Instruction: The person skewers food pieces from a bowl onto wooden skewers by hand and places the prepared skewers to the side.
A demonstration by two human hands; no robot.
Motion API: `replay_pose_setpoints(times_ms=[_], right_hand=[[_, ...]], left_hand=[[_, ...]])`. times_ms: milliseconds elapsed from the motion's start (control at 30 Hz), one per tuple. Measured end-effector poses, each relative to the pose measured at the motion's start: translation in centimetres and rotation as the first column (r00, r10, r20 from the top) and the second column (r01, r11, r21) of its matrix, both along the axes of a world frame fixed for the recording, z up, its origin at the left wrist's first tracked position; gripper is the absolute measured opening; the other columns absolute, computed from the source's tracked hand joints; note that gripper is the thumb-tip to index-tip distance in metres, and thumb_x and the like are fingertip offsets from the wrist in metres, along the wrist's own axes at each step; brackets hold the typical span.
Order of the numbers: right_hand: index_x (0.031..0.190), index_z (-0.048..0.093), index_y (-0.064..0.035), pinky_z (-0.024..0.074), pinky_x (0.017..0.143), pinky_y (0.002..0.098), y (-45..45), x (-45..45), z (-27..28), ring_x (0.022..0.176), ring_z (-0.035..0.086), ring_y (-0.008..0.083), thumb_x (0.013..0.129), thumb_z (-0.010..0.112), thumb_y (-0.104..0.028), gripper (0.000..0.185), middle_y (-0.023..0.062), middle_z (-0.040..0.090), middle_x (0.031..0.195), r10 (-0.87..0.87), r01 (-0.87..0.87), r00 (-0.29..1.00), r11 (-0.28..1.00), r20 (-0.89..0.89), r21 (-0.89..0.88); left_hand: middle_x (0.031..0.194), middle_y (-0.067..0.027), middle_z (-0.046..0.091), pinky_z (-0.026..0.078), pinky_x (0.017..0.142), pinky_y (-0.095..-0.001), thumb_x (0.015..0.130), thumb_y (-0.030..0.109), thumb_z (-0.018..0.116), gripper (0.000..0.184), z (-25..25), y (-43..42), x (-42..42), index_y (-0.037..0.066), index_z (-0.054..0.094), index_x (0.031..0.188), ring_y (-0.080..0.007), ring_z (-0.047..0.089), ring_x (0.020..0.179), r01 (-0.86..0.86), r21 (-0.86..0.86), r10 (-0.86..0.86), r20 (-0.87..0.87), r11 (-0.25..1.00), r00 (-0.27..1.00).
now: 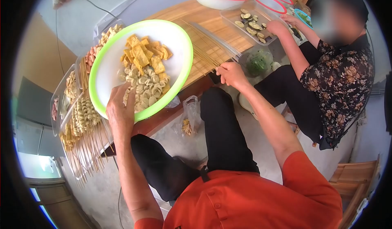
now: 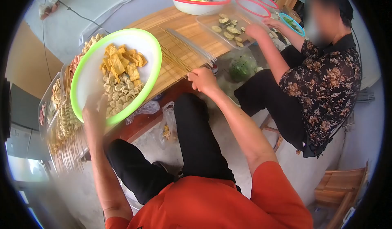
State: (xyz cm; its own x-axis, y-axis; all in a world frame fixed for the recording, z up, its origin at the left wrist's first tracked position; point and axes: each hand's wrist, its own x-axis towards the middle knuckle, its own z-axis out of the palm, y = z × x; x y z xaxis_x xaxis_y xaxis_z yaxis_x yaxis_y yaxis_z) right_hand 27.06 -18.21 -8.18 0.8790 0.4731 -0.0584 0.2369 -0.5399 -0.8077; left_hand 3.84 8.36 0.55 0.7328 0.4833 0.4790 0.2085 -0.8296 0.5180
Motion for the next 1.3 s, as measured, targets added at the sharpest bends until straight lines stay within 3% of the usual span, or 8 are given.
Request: replay_pose_setpoints(times_ms=[133,333,567,700,967,1100,1200,1300], right_hand=[[0.082,0.061,-0.0036,0.0374,0.049,0.0248,-1.2,1.1,-0.7,0.049,0.048,0.0105,0.095,0.059,-0.025,0.025,0.0024,0.054,0.056,0.16,0.141,0.83,0.867,-0.535,0.477],[0.088,0.058,-0.0051,0.0341,0.048,0.0252,-2.2,-2.5,-0.1,0.049,0.045,0.0106,0.097,0.059,-0.027,0.023,0.0006,0.05,0.058,0.338,0.192,0.806,0.629,-0.487,0.754],[0.089,0.059,-0.0005,0.0413,0.049,0.0202,-3.7,-14.3,2.8,0.055,0.054,0.0074,0.098,0.054,-0.019,0.021,0.0052,0.059,0.066,0.292,0.007,0.905,0.717,-0.31,0.697],[0.093,0.062,0.0012,0.0445,0.053,0.0194,-3.6,-18.4,2.2,0.061,0.057,0.006,0.097,0.056,-0.011,0.014,0.0044,0.062,0.071,0.455,-0.203,0.862,0.713,-0.222,0.671],[0.102,0.066,-0.0001,0.0451,0.061,0.0223,-1.6,-19.0,1.8,0.067,0.054,0.0061,0.1,0.054,-0.022,0.025,0.0042,0.067,0.088,0.646,-0.436,0.752,0.638,-0.132,0.635],[0.113,0.063,-0.001,0.0437,0.062,0.0219,0.2,-19.1,2.9,0.068,0.052,0.0055,0.101,0.051,-0.024,0.028,0.0041,0.067,0.089,0.59,-0.367,0.791,0.67,-0.162,0.645],[0.112,0.062,-0.0014,0.0399,0.056,0.0196,0.3,-19.0,2.3,0.061,0.048,0.0043,0.101,0.051,-0.022,0.026,0.0033,0.065,0.079,0.591,-0.431,0.794,0.711,-0.14,0.556],[0.1,0.062,-0.0034,0.0305,0.048,0.0181,0.0,-18.3,1.1,0.054,0.041,0.0021,0.101,0.05,-0.022,0.022,0.0007,0.058,0.067,0.441,-0.071,0.808,0.731,-0.39,0.678]], left_hand=[[0.104,-0.0176,0.065,0.049,0.083,-0.0397,0.088,0.011,0.063,0.023,-0.1,0.0,-0.1,0.0,0.065,0.107,-0.0348,0.064,0.095,0.017,0.004,-0.017,0.017,1.0,1.0],[0.101,-0.017,0.065,0.049,0.081,-0.0383,0.088,0.008,0.063,0.021,-0.7,0.6,-0.2,-0.001,0.066,0.106,-0.0332,0.064,0.091,0.016,-0.016,-0.015,0.07,1.0,0.997],[0.096,-0.0088,0.067,0.051,0.065,-0.0268,0.091,0.005,0.06,0.019,0.1,-1.4,-0.7,0.001,0.067,0.109,-0.0129,0.063,0.081,0.083,-0.279,-0.011,0.252,0.957,0.968],[0.108,-0.0101,0.066,0.031,0.048,-0.0178,0.098,0.021,0.056,0.039,2.0,-4.5,0.0,0.002,0.053,0.132,-0.0055,0.049,0.06,0.384,-0.762,0.009,0.455,0.522,0.891],[0.078,-0.0021,0.061,0.028,0.041,-0.0179,0.1,0.018,0.053,0.014,1.4,-5.0,-1.1,0.01,0.06,0.109,-0.0046,0.042,0.047,0.492,-0.831,-0.019,0.505,0.26,0.863],[0.086,-0.0033,0.065,0.041,0.047,-0.0193,0.098,0.016,0.054,0.014,0.0,-8.1,-0.6,0.009,0.058,0.11,-0.0071,0.056,0.055,0.49,-0.861,-0.227,0.454,0.137,0.861],[0.093,-0.0049,0.066,0.046,0.051,-0.0208,0.097,0.013,0.056,0.018,0.1,-8.2,0.3,0.006,0.057,0.114,-0.0091,0.06,0.059,0.487,-0.853,-0.376,0.395,0.189,0.838],[0.094,-0.006,0.065,0.049,0.052,-0.0215,0.092,0.006,0.057,0.031,2.2,-4.5,1.3,0.001,0.055,0.123,-0.0102,0.062,0.064,0.399,-0.695,-0.28,0.285,0.598,0.917]])
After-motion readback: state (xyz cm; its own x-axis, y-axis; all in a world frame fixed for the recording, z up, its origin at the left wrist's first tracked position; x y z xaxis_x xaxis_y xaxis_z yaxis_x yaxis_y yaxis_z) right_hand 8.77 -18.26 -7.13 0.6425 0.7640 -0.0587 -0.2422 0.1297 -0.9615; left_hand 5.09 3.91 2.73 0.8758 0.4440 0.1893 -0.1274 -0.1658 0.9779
